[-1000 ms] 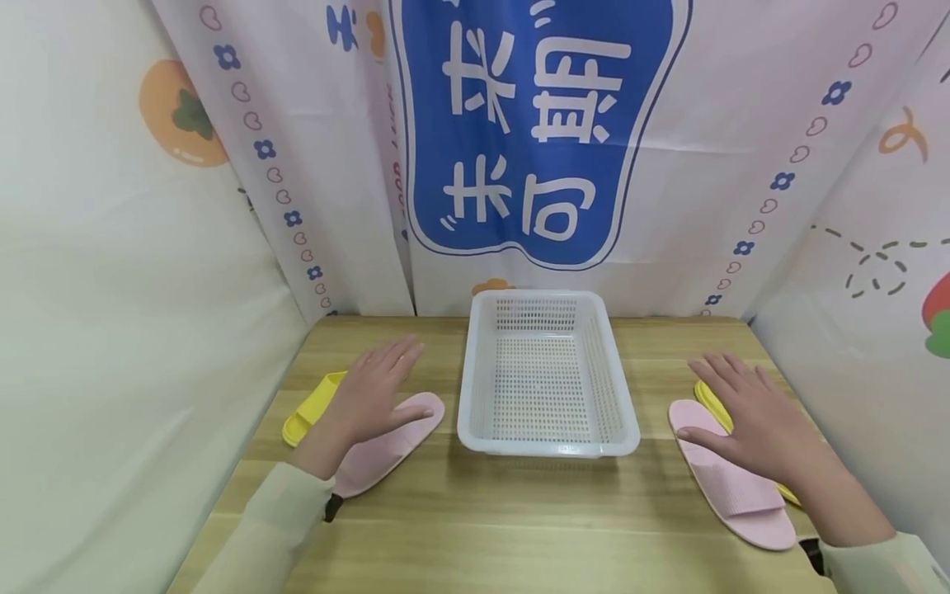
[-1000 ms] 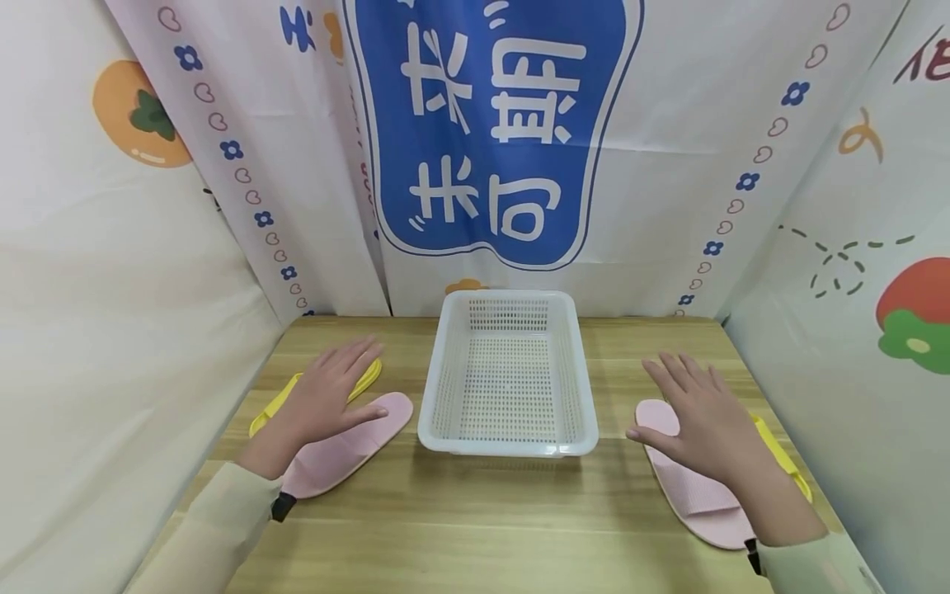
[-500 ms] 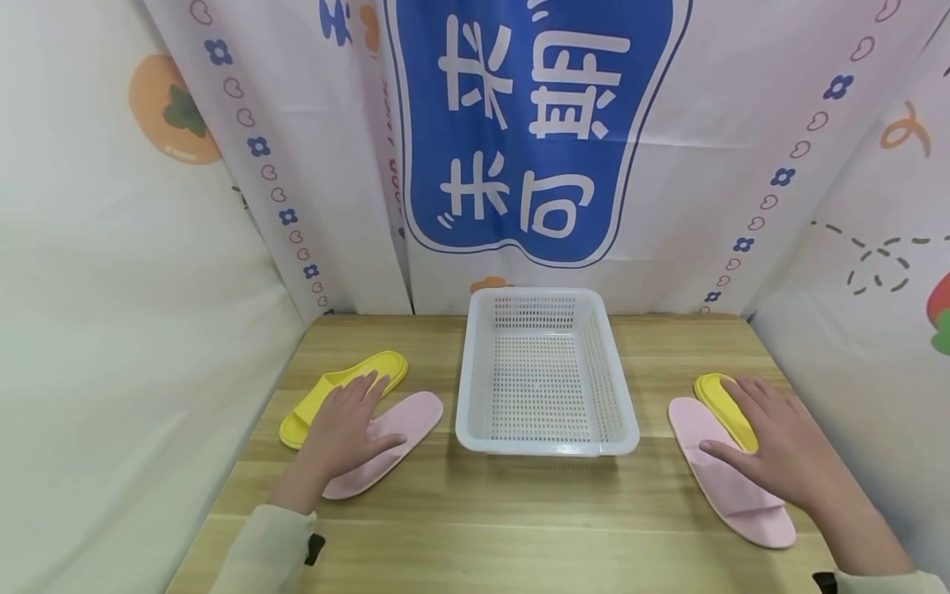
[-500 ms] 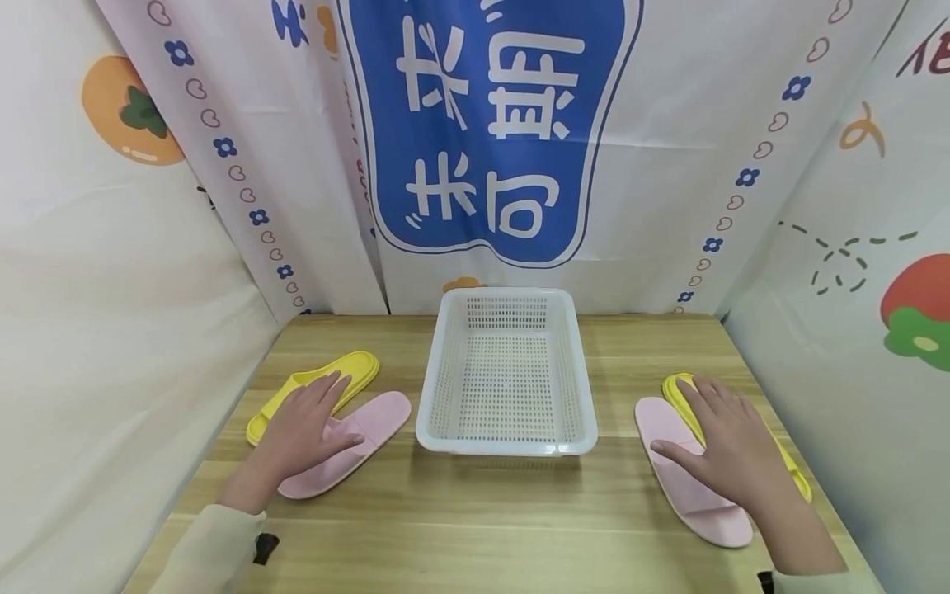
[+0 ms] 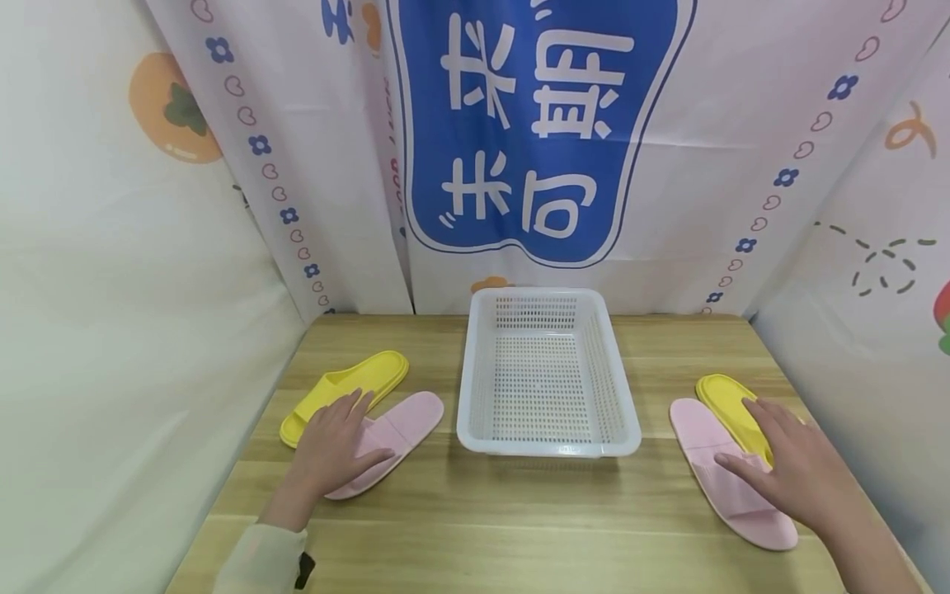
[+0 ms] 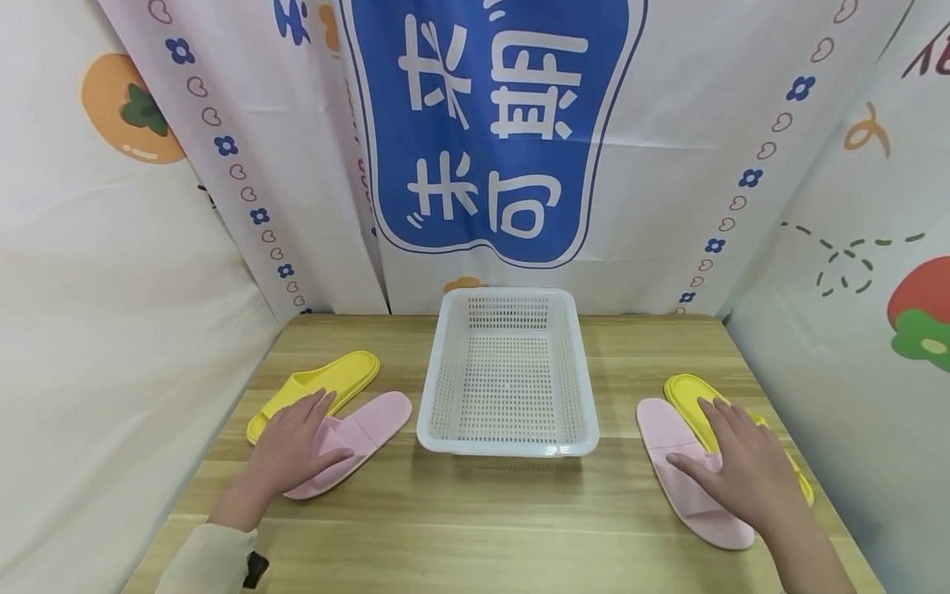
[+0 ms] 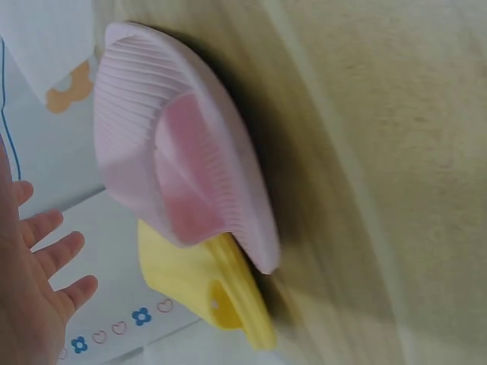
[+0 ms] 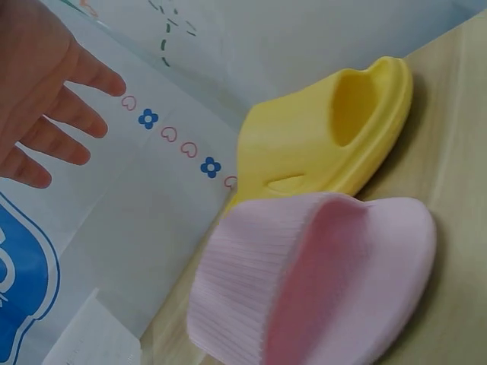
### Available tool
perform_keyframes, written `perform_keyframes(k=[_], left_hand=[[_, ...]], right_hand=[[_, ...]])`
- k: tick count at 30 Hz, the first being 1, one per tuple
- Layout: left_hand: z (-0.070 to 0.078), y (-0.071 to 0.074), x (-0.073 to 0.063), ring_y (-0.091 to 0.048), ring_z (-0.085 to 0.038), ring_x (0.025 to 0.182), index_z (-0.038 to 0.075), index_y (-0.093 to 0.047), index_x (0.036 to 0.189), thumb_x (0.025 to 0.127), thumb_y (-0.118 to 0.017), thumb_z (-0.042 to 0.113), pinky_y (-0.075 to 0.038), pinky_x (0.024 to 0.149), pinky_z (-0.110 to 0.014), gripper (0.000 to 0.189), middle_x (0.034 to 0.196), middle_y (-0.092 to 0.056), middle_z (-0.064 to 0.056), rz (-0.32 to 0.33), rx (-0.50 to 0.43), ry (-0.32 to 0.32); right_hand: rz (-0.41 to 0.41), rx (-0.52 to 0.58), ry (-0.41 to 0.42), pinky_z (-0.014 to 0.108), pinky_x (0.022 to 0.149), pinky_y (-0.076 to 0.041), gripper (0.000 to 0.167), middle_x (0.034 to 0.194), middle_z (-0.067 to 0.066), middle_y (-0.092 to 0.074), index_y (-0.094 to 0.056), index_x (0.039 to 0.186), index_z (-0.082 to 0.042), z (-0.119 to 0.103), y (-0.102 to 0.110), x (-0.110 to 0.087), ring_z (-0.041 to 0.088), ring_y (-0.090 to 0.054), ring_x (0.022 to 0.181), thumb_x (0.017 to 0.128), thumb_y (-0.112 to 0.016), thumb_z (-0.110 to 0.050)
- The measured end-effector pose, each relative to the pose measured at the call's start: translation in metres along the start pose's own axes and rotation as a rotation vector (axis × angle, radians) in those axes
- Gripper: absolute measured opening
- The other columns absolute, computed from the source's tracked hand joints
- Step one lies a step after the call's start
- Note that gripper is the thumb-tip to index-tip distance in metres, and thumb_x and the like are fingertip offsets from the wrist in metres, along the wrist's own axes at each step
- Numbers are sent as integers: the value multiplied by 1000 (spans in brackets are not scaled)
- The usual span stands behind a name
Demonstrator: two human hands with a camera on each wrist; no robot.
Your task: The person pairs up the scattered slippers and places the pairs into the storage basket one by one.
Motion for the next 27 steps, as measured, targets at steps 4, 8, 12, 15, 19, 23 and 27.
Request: perform_keyframes(k=[4,8,12,15,19,23,27], left_hand=[[-5,-5,-4,-43,-42,127,1,-39,145,77,-60,73,-37,100,-59,101,142,-44,-24,-18,-4,22],[-8,-10,-9,-43,-42,127,1,-37,146,78,-57,76,-38,99,-59,103,142,-43,-25,-28,-13,40],[-12,-13,-13,-43,-42,126,0,-37,145,77,-57,76,-38,99,-58,104,142,-43,-26,-18,-24,52],[-14,-17,-16,-43,-42,126,0,-37,145,77,-58,75,-38,99,-59,104,142,-43,-26,-22,-36,66],[-16,-20,-20,-43,-43,126,-1,-37,145,77,-61,73,-38,99,-60,103,141,-44,-27,-22,-58,86],[-15,-19,-24,-46,-43,124,-1,-38,144,76,-67,68,-40,97,-60,102,138,-46,-28,19,-77,92],[-13,-19,-26,-49,-43,120,-2,-39,144,72,-71,66,-42,94,-60,104,136,-49,-28,60,-85,94]], right_hand=[[-16,-25,-55,68,83,-37,92,129,33,-48,-43,137,6,9,-9,-8,56,-46,109,77,-74,-56],[-23,28,-99,69,84,-36,92,130,35,-47,-41,139,6,17,-19,-16,57,-44,112,78,-75,-54],[-24,64,-136,69,83,-36,92,129,37,-47,-39,139,7,25,-27,-23,57,-44,112,79,-75,-52],[-6,62,-154,69,80,-38,90,128,37,-48,-41,137,8,30,-32,-29,57,-45,110,79,-75,-52],[-3,64,-181,70,80,-38,90,127,38,-47,-41,136,9,33,-41,-35,57,-45,109,79,-74,-53],[-8,57,-212,70,80,-38,94,126,39,-47,-39,136,10,34,-49,-39,58,-45,108,79,-74,-54],[-6,52,-227,69,80,-39,94,124,40,-48,-39,136,13,32,-55,-43,59,-47,106,79,-74,-53]])
Point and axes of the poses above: each hand's wrist, its own x-axis towards the middle knuckle, its own y-axis out of the back of the hand, z = x × y, the point moved 10 cm from there along x, towards the middle knuckle
